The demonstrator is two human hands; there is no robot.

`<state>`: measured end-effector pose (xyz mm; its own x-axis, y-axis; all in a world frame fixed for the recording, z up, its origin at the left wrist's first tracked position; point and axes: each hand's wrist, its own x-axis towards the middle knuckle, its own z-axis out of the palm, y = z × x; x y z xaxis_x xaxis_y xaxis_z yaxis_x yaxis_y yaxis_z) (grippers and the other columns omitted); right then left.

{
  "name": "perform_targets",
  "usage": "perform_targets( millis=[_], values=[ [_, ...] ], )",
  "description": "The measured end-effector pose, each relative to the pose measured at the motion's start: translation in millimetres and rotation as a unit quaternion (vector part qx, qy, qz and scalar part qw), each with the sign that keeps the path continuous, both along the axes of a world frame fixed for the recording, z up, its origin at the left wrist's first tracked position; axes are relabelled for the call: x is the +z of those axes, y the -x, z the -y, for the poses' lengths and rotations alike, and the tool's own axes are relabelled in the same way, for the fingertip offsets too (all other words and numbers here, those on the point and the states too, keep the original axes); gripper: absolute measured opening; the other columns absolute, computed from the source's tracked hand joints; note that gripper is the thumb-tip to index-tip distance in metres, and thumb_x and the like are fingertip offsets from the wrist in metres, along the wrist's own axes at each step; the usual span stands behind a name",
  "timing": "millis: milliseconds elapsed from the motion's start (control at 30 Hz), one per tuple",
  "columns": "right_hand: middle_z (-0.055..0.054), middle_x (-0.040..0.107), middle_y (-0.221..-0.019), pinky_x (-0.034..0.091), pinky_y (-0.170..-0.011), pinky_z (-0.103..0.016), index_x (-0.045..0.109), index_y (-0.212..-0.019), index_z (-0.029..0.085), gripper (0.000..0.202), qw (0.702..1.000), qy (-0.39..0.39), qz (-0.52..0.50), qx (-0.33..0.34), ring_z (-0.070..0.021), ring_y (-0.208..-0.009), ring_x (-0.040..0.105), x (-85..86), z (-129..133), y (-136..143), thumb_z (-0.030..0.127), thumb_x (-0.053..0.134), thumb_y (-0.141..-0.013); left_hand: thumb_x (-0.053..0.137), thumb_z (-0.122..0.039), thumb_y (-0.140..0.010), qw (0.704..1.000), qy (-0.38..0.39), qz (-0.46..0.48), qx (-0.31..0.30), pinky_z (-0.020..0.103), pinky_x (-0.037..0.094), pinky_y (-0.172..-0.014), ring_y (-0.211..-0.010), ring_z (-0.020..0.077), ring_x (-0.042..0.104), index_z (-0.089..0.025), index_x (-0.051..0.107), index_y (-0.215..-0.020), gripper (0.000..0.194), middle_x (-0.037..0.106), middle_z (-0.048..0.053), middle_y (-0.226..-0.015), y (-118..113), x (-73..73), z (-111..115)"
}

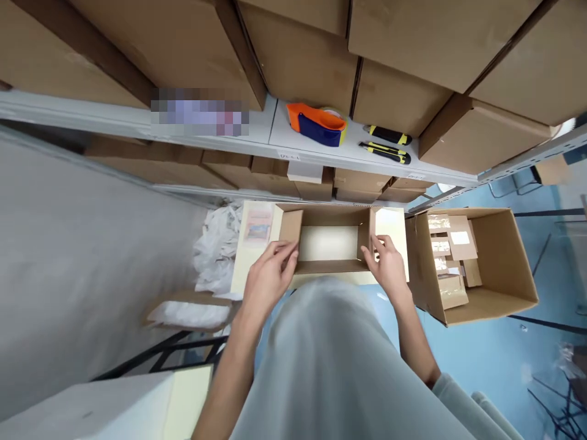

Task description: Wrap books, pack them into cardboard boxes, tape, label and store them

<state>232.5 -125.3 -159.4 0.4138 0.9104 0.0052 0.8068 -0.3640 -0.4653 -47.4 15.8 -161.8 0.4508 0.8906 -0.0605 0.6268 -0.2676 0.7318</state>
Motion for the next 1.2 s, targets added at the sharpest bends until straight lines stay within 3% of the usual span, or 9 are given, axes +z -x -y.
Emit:
perform_targets(
  millis=[167, 367, 467, 533, 733, 867, 1033, 1133, 1200],
  values=[
    [-0.012, 0.066, -0.157, 0.058, -0.117, -0.053, 0.079, -0.138, 0.025, 0.051, 0.991, -0.013, -0.046, 0.122, -0.0340, -0.139, 0.064, -9.0, -15, -18, 0.052, 0.042, -0.118, 0.049, -0.053, -0.112, 0.997, -0.013, -0.078, -0.015, 0.038, 0.056, -0.098, -0.119, 0.0326, 0.075, -0.029, 0.086, -0.120, 0.045, 0.084, 0.008, -0.129, -14, -6.4, -5],
    [-0.014, 0.080, -0.121, 0.057, -0.095, -0.042, 0.082, -0.097, 0.024, 0.062, 0.994, -0.042, -0.039, 0.088, -0.0277, -0.104, 0.068, -51.2, -39, -27, 0.055, 0.033, -0.120, 0.048, -0.062, -0.111, 0.996, -0.050, -0.058, 0.051, 0.043, 0.050, -0.115, -0.132, 0.0353, 0.070, -0.020, 0.076, -0.136, 0.056, 0.078, 0.018, -0.136, -34, -34.2, -20],
    [-0.013, 0.076, -0.095, 0.052, -0.086, -0.038, 0.073, -0.086, 0.023, 0.061, 0.997, -0.072, -0.004, 0.011, -0.0240, -0.085, 0.065, -76.8, -51, -26, 0.054, 0.034, -0.120, 0.077, -0.072, -0.092, 0.985, -0.124, -0.006, 0.121, 0.056, 0.031, -0.134, -0.160, 0.0462, 0.045, -0.009, 0.060, -0.154, 0.090, 0.055, 0.030, -0.164, -44, -49.3, -24],
    [-0.011, 0.072, -0.085, 0.050, -0.083, -0.036, 0.068, -0.082, 0.024, 0.059, 0.996, -0.092, 0.012, -0.015, -0.0228, -0.080, 0.064, -88.6, -56, -26, 0.054, 0.035, -0.120, 0.084, -0.072, -0.086, 0.984, -0.148, -0.007, 0.096, 0.063, 0.017, -0.138, -0.168, 0.0491, 0.031, -0.009, 0.055, -0.159, 0.101, 0.047, 0.031, -0.171, -47, -57.0, -26],
    [-0.002, 0.071, -0.082, 0.050, -0.071, -0.029, 0.066, -0.130, 0.016, 0.048, 0.975, -0.203, 0.031, -0.080, -0.0170, -0.068, 0.063, -99.4, -54, -27, 0.057, 0.043, -0.118, 0.078, -0.070, -0.092, 0.978, -0.204, -0.041, 0.030, 0.069, 0.016, -0.136, -0.171, 0.0500, 0.024, -0.017, 0.052, -0.164, 0.093, 0.042, 0.029, -0.175, -38, -67.8, -45],
    [-0.004, 0.070, -0.092, 0.053, -0.071, -0.030, 0.053, -0.157, 0.016, 0.054, 0.969, -0.224, 0.047, -0.098, -0.0177, -0.071, 0.062, -98.2, -51, -27, 0.050, 0.046, -0.116, 0.082, -0.063, -0.093, 0.966, -0.256, -0.022, 0.007, 0.066, 0.028, -0.133, -0.163, 0.0480, 0.039, -0.020, 0.055, -0.162, 0.086, 0.054, 0.026, -0.162, -31, -63.6, -69],
    [-0.013, 0.064, -0.103, 0.056, -0.079, -0.038, 0.072, -0.121, 0.019, 0.039, 0.964, -0.214, 0.069, -0.139, -0.0251, -0.090, 0.065, -92.3, -43, -29, 0.048, 0.047, -0.113, 0.073, -0.054, -0.102, 0.971, -0.234, 0.042, -0.018, 0.060, 0.043, -0.123, -0.129, 0.0375, 0.064, -0.027, 0.080, -0.126, 0.037, 0.070, 0.015, -0.119, -21, -64.7, -91],
    [-0.013, 0.063, -0.106, 0.058, -0.090, -0.042, 0.069, -0.096, 0.022, 0.040, 0.973, -0.180, 0.035, -0.139, -0.0273, -0.101, 0.066, -89.5, -39, -25, 0.052, 0.048, -0.113, 0.075, -0.054, -0.099, 0.983, -0.151, 0.090, -0.058, 0.058, 0.045, -0.124, -0.137, 0.0366, 0.060, -0.027, 0.080, -0.113, 0.031, 0.068, 0.014, -0.128, -11, -78.1, -92],
    [-0.016, 0.066, -0.116, 0.058, -0.100, -0.045, 0.067, -0.102, 0.022, 0.041, 0.979, -0.152, -0.034, -0.135, -0.0289, -0.113, 0.067, -89.1, -36, -21, 0.057, 0.048, -0.112, 0.077, -0.055, -0.095, 0.988, -0.075, 0.122, -0.054, 0.057, 0.042, -0.129, -0.150, 0.0365, 0.054, -0.026, 0.079, -0.112, 0.034, 0.064, 0.014, -0.142, -6, -90.7, -88]
  ],
)
